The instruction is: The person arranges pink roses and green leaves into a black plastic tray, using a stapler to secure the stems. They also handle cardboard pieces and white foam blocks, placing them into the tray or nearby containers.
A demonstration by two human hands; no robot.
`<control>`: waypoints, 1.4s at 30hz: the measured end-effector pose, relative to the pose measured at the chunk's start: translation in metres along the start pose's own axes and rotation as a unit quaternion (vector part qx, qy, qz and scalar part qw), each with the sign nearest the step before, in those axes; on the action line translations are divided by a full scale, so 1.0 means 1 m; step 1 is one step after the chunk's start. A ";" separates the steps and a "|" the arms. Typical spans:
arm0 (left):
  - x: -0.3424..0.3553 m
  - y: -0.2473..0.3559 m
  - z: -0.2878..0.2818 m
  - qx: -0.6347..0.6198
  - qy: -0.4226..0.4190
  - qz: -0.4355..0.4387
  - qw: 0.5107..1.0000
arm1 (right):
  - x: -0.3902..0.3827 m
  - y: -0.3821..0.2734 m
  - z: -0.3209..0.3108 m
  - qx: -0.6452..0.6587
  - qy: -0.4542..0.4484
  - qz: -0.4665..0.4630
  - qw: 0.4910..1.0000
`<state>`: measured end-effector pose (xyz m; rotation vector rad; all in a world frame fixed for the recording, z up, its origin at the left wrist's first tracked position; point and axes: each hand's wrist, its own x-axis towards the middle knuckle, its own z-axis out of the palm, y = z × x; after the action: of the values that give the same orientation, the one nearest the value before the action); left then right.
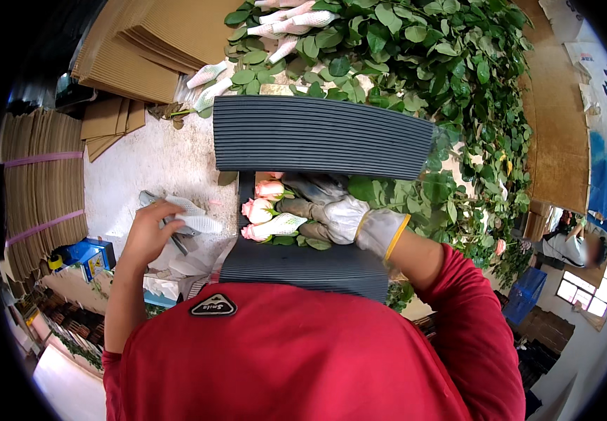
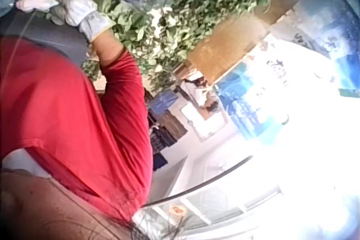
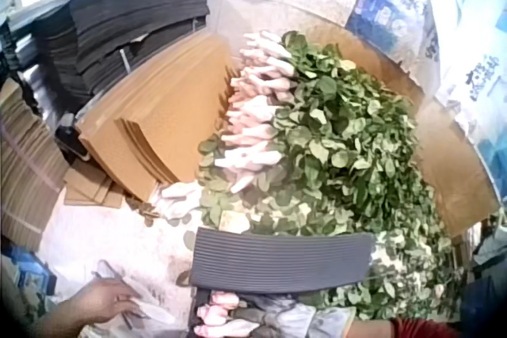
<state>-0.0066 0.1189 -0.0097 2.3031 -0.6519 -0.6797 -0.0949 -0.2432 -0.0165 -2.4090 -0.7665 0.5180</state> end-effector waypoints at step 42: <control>-0.020 -0.014 0.085 -0.002 0.293 -0.295 0.910 | 0.000 -0.007 0.000 -0.021 0.029 0.017 0.999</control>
<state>-0.0695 0.1037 -0.0697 2.5237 0.3388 -0.1964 -0.0982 -0.2381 -0.0124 -2.4683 -0.7183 0.4481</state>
